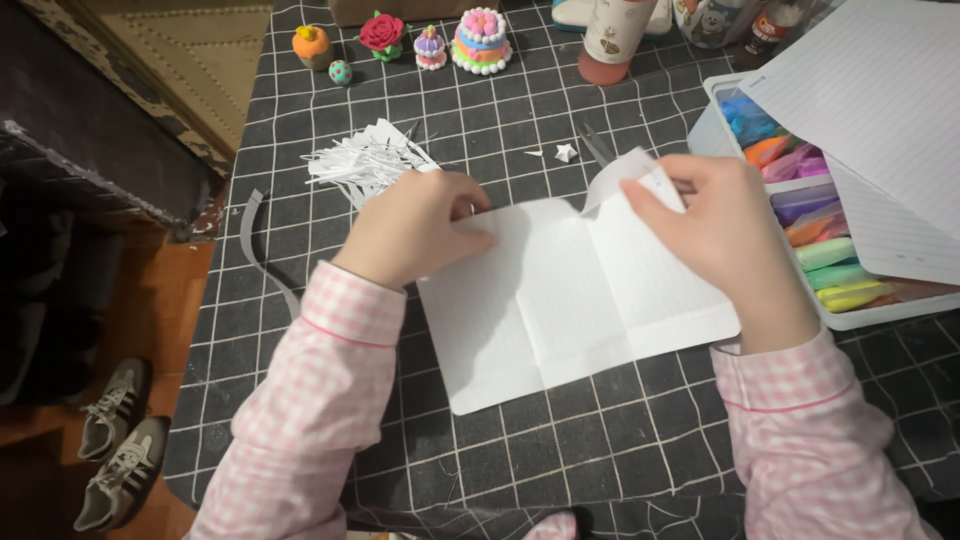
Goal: Folding a piece of lined paper into a specific shape or structure on a gridded work surface.
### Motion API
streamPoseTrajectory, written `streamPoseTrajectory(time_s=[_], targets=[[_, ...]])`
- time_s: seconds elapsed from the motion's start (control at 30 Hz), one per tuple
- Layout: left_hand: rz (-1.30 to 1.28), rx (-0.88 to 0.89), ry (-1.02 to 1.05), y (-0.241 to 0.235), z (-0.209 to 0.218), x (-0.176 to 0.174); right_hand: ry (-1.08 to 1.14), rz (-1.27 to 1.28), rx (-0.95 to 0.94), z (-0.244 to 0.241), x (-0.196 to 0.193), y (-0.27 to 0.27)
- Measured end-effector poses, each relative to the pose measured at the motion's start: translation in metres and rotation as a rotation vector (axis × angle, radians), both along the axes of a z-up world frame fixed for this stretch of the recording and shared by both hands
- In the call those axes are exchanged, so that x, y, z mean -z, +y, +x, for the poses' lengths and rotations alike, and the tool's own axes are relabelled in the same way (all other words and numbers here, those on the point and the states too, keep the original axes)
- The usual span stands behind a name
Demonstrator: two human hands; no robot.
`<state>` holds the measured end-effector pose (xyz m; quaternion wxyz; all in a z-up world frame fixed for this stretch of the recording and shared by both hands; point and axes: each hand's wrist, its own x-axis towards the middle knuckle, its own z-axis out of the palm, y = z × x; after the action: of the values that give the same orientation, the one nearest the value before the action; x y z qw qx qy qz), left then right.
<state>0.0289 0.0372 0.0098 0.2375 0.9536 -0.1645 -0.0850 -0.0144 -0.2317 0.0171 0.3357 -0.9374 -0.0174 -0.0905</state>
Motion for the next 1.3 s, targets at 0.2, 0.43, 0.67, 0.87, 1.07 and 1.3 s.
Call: streamPoseTrajectory(time_s=[0.2, 0.43, 0.67, 0.87, 1.07, 1.3], targets=[[-0.597, -0.044, 0.025, 0.007, -0.001, -0.024, -0.162, 0.190, 0.019, 0.004, 0.005, -0.021], [-1.062, -0.292, 0.219, 0.000, 0.005, -0.008, -0.226, 0.595, 0.179, 0.007, 0.002, -0.022], [-1.200, -0.375, 0.204, 0.000, 0.006, -0.008, -0.275, 0.836, 0.135, 0.014, 0.010, -0.024], [-1.254, -0.367, 0.225, -0.001, 0.005, -0.011, -0.270, 0.848, 0.133, 0.011, 0.005, -0.022], [-1.360, -0.345, 0.274, -0.001, 0.004, -0.016, -0.240, 0.884, 0.145, 0.010, 0.004, -0.022], [-1.292, -0.329, 0.221, 0.001, 0.007, -0.009, -0.236, 0.890, 0.153, 0.009, 0.002, -0.020]])
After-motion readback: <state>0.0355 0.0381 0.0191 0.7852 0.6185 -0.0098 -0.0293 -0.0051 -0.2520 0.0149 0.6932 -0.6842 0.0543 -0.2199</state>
